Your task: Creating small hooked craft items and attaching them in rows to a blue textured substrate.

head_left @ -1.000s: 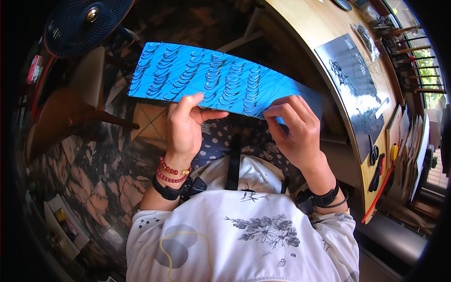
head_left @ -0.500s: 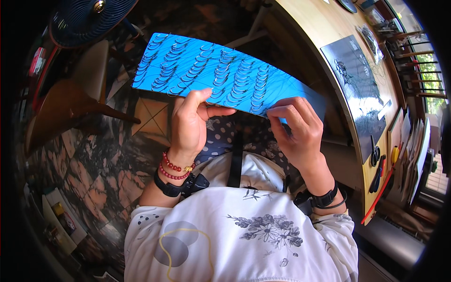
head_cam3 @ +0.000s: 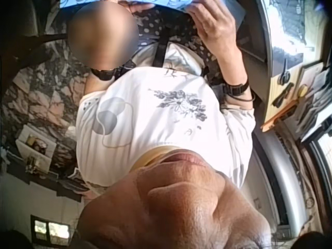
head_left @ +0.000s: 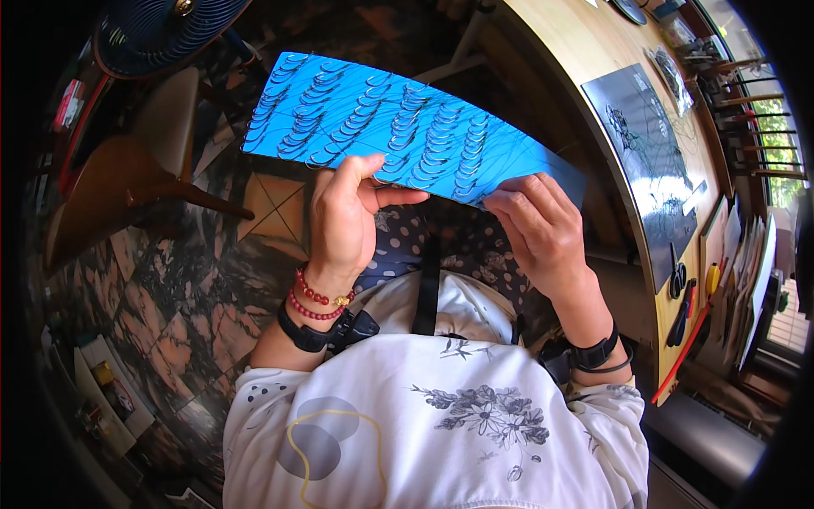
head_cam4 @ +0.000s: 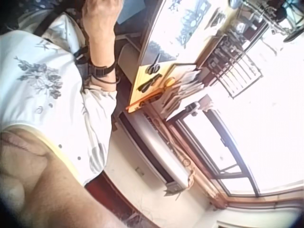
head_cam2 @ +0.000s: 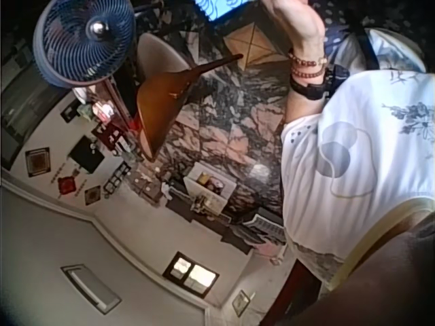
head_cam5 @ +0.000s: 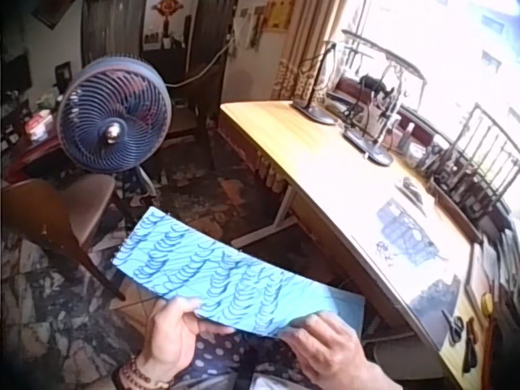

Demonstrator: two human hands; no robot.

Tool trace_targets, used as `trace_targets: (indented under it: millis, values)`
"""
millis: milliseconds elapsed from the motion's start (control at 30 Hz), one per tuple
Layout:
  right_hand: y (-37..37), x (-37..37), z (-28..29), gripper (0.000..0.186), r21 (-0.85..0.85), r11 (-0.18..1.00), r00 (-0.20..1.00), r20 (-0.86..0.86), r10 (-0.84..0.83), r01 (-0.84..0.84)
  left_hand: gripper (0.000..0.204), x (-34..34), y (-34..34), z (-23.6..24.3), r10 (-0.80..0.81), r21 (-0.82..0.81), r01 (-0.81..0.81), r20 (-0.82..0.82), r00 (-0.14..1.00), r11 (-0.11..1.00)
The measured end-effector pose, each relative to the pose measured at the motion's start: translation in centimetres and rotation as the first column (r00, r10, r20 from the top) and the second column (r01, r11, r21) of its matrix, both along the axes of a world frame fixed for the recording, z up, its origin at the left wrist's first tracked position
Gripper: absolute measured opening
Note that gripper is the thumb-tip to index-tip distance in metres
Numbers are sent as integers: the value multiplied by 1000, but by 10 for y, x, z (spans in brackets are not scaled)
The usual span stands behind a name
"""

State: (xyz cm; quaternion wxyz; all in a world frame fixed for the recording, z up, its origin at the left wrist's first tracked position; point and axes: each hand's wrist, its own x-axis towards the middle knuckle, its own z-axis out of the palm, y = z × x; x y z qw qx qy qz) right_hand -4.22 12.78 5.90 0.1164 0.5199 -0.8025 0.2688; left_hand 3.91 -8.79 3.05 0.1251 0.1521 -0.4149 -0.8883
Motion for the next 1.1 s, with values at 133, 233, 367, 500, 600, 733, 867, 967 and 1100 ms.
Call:
trace_targets:
  millis: [133,233,367,500,600,733,867,967,1100]
  values:
    - [4,-2,-1,24,29,999,999,-10,45,-45,29,0,-1,0,4,31,-4,14,1000,1000]
    - [5,-2,-1,25,33,997,997,-45,66,-64,29,0,0,0,3,42,-4,16,1000,999]
    - [6,0,-4,26,-2,997,996,-54,76,-77,29,1,-1,0,-2,26,2,9,1000,1000]
    - [5,2,-2,26,-36,998,997,-62,54,-57,29,1,-1,1,1,10,-1,6,1000,1000]
    - [4,6,-2,25,-45,999,998,-58,27,-30,28,1,-2,0,-1,12,1,5,1000,1000]
    - [1,8,0,23,-68,998,1000,-21,-18,16,27,2,0,3,-3,3,3,8,1000,1000]
    - [-1,10,5,23,-49,998,999,-8,-40,40,27,2,1,6,2,-5,-2,13,1000,1000]
    - [-2,11,5,29,-71,996,998,-9,-59,59,26,2,2,8,6,-2,-6,9,1000,1000]
    - [0,12,1,23,-88,995,997,-61,-43,38,26,4,1,7,1,-3,-1,2,1000,1000]
